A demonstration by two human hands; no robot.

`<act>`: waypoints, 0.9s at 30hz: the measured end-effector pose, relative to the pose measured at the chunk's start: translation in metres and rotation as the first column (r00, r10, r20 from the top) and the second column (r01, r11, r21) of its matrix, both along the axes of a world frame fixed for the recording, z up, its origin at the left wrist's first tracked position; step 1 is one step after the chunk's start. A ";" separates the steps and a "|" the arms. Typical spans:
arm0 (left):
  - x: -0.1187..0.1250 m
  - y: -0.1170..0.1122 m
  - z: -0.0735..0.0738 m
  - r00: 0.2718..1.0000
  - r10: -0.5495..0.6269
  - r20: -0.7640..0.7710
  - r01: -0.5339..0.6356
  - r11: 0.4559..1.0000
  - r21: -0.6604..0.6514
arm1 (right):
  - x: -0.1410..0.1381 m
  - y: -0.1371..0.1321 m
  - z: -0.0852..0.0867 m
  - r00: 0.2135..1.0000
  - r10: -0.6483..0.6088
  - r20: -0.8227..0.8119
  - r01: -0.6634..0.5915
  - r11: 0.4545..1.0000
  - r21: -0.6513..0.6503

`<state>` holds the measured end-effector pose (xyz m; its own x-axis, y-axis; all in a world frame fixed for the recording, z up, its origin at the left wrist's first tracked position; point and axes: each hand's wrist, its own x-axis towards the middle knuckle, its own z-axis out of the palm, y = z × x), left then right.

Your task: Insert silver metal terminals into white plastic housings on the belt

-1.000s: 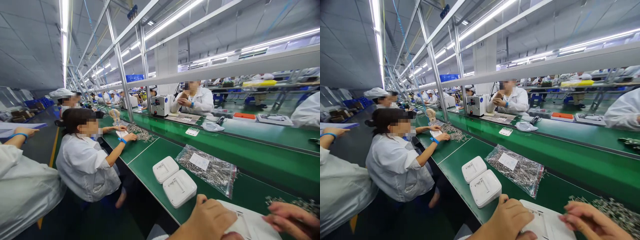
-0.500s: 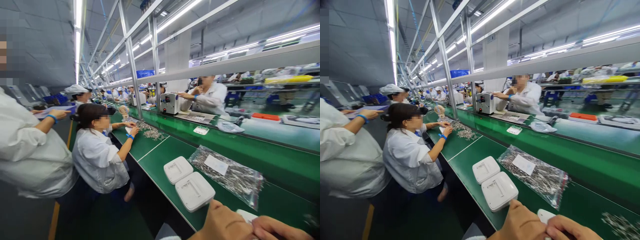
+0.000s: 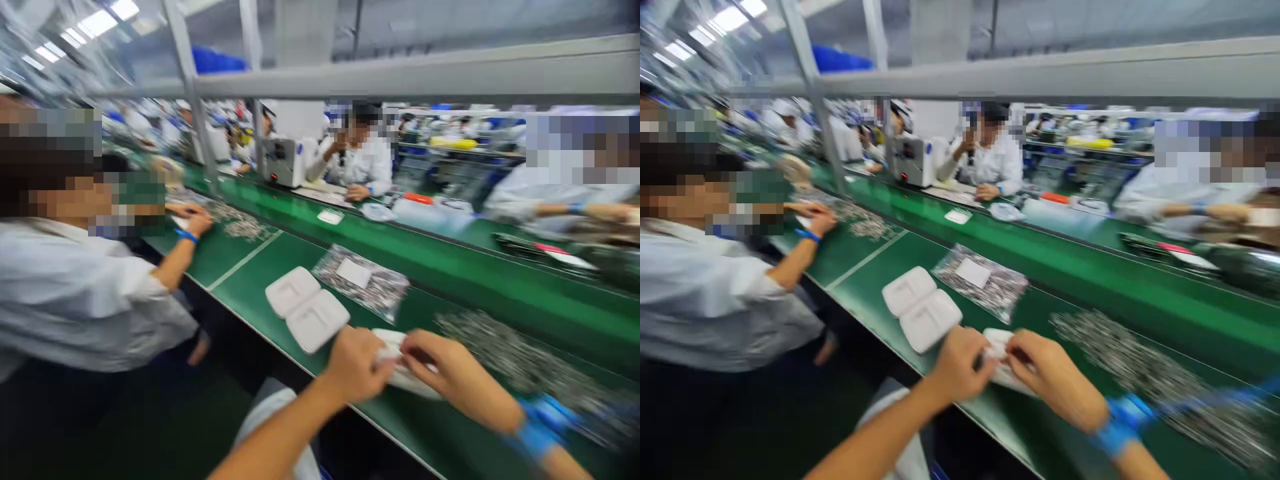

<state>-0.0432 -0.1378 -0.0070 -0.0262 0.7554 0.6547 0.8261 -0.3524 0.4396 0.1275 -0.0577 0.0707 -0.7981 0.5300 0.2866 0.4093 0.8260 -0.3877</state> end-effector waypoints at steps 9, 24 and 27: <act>-0.006 0.010 0.009 0.999 0.035 0.023 -0.028 0.965 -0.261 | 0.004 0.016 -0.018 0.999 0.016 0.052 -0.020 0.997 0.074; -0.006 0.012 0.015 0.998 -0.043 -0.055 0.022 0.943 -0.332 | -0.012 0.028 -0.032 0.991 -0.128 0.049 0.129 0.992 -0.014; -0.006 0.011 0.016 0.995 -0.071 -0.071 0.044 0.941 -0.335 | -0.017 0.034 -0.029 0.981 -0.160 0.108 0.168 0.984 -0.067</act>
